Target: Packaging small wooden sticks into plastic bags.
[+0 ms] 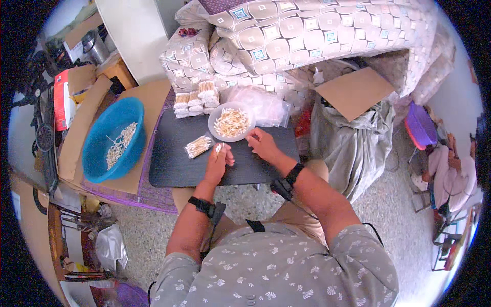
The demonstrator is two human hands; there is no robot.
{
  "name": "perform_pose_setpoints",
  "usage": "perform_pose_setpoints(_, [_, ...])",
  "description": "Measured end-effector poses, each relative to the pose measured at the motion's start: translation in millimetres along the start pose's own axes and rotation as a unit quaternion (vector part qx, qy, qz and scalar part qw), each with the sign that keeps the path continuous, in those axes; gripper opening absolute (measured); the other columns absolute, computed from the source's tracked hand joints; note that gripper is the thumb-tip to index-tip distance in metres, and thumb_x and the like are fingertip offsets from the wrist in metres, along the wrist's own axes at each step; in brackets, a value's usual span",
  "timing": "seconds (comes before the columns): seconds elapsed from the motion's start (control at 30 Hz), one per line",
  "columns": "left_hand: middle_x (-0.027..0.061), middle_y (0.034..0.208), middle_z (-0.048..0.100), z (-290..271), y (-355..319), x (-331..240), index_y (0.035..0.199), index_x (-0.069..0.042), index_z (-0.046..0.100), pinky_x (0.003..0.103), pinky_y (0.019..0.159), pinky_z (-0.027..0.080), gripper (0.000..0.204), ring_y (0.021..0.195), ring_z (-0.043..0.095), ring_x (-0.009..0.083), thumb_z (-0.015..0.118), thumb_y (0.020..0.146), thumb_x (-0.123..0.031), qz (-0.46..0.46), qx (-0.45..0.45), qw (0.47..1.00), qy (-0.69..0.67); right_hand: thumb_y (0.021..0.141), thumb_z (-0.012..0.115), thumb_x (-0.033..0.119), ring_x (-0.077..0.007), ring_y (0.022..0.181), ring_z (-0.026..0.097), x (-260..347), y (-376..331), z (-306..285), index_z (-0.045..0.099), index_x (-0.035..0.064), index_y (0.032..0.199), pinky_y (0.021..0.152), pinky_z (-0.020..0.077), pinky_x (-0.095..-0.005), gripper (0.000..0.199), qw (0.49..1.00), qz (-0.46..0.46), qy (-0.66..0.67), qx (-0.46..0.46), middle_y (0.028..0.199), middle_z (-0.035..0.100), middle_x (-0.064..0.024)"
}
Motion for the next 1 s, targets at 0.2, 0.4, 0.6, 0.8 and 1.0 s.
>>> perform_pose_setpoints(0.2, [0.0024, 0.067, 0.049, -11.4, 3.3, 2.3, 0.097, -0.007, 0.055, 0.029, 0.06, 0.043, 0.021, 0.062, 0.049, 0.0125, 0.043, 0.097, -0.023, 0.06, -0.021, 0.962, 0.265, 0.086, 0.06, 0.018, -0.017, 0.069, 0.062, 2.6, 4.8, -12.1, 0.059, 0.0035, 0.093, 0.06, 0.0497, -0.0314, 0.016, 0.986, -0.088, -0.138, -0.032, 0.083, 0.064, -0.0086])
perform_pose_setpoints(0.4, [0.0123, 0.076, 0.059, -10.5, -0.7, 8.6, 0.096, -0.006, 0.057, 0.035, 0.066, 0.045, 0.021, 0.07, 0.059, 0.0249, 0.043, 0.095, -0.021, 0.072, -0.034, 0.942, 0.327, 0.08, 0.059, 0.017, -0.0323, 0.08, 0.058, 43.7, 23.1, -25.0, 0.06, 0.008, 0.088, 0.071, 0.0471, -0.0403, 0.012, 0.942, -0.201, -0.264, -0.053, 0.084, 0.06, -0.0127])
perform_pose_setpoints(0.6, [0.0133, 0.08, 0.062, -6.5, -1.2, 9.3, 0.096, -0.006, 0.057, 0.036, 0.068, 0.046, 0.02, 0.075, 0.061, 0.0282, 0.045, 0.094, -0.021, 0.106, -0.033, 0.942, 0.316, 0.077, 0.06, 0.018, -0.0326, 0.086, 0.057, 50.0, 62.5, -15.2, 0.063, 0.0102, 0.086, 0.073, 0.0472, -0.0433, 0.012, 0.88, -0.218, -0.42, 0.041, 0.086, 0.058, -0.0136])
perform_pose_setpoints(0.8, [0.0142, 0.083, 0.063, -11.8, -0.9, 12.3, 0.096, -0.006, 0.056, 0.036, 0.068, 0.046, 0.019, 0.076, 0.063, 0.0294, 0.045, 0.094, -0.02, 0.173, -0.054, 0.927, 0.33, 0.076, 0.062, 0.019, -0.0333, 0.086, 0.058, 49.8, 82.2, 12.8, 0.063, 0.0115, 0.087, 0.073, 0.0472, -0.0439, 0.013, 0.857, -0.222, -0.458, 0.084, 0.088, 0.058, -0.0142])
perform_pose_setpoints(1.0, [0.0153, 0.085, 0.064, -8.6, -0.7, 9.9, 0.098, -0.005, 0.056, 0.037, 0.071, 0.047, 0.019, 0.081, 0.063, 0.0329, 0.046, 0.094, -0.021, 0.118, -0.043, 0.942, 0.31, 0.078, 0.061, 0.02, -0.0343, 0.085, 0.059, 54.3, 85.6, 25.6, 0.061, 0.0102, 0.086, 0.073, 0.048, -0.0446, 0.013, 0.873, -0.236, -0.421, 0.069, 0.089, 0.058, -0.0156])
Point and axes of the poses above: each hand's wrist, its own y-axis towards the middle knuckle, its own z-axis out of the palm, x = y × z, the point moved 2 cm from there along y, towards the middle knuckle
